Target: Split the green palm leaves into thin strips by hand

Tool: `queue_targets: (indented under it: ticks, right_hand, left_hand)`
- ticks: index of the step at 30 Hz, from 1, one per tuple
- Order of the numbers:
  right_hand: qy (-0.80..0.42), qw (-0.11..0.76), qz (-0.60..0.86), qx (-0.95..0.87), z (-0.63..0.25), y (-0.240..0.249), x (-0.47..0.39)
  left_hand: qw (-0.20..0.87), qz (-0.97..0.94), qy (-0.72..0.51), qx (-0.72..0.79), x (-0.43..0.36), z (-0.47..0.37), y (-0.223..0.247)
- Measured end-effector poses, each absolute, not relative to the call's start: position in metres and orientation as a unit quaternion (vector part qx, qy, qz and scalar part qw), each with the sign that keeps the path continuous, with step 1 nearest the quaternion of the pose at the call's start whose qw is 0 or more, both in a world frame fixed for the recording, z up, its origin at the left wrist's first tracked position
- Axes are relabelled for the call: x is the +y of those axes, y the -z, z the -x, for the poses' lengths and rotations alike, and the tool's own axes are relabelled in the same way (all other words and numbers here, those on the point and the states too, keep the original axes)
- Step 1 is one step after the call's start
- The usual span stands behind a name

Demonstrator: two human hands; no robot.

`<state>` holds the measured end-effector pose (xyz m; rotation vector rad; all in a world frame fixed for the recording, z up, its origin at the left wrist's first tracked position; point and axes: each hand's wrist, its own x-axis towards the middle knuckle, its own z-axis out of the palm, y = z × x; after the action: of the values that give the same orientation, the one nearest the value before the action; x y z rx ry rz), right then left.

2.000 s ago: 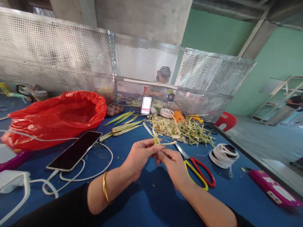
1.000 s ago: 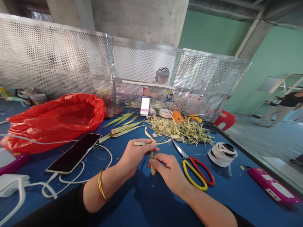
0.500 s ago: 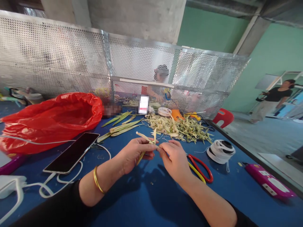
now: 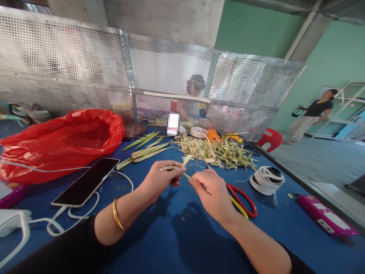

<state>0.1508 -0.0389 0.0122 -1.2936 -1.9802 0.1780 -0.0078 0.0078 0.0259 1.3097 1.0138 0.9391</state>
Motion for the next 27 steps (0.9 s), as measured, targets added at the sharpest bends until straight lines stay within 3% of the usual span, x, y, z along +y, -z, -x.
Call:
queue_targets:
  ticks: [5, 10, 14, 19, 27]
  right_hand:
    - [-0.201, 0.387, 0.524, -0.731, -0.155, -0.012, -0.034]
    - [-0.404, 0.492, 0.501, -0.586, -0.159, -0.009, -0.023]
    - [-0.509, 0.539, 0.457, -0.491, -0.157, -0.007, -0.020]
    - [-0.464, 0.576, 0.465, -0.487, -0.154, -0.001, -0.020]
    - [-0.391, 0.618, 0.483, -0.481, -0.152, 0.011, -0.017]
  left_hand:
    - [0.611, -0.545, -0.377, 0.433, 0.011, 0.012, -0.027]
    - [0.678, -0.525, -0.319, 0.403, 0.009, 0.013, -0.027]
    - [0.653, -0.567, -0.294, 0.406, 0.005, 0.008, -0.020]
    - [0.589, -0.618, -0.308, 0.420, 0.001, 0.001, -0.014]
    - [0.601, -0.611, -0.292, 0.425, 0.001, 0.000, -0.014]
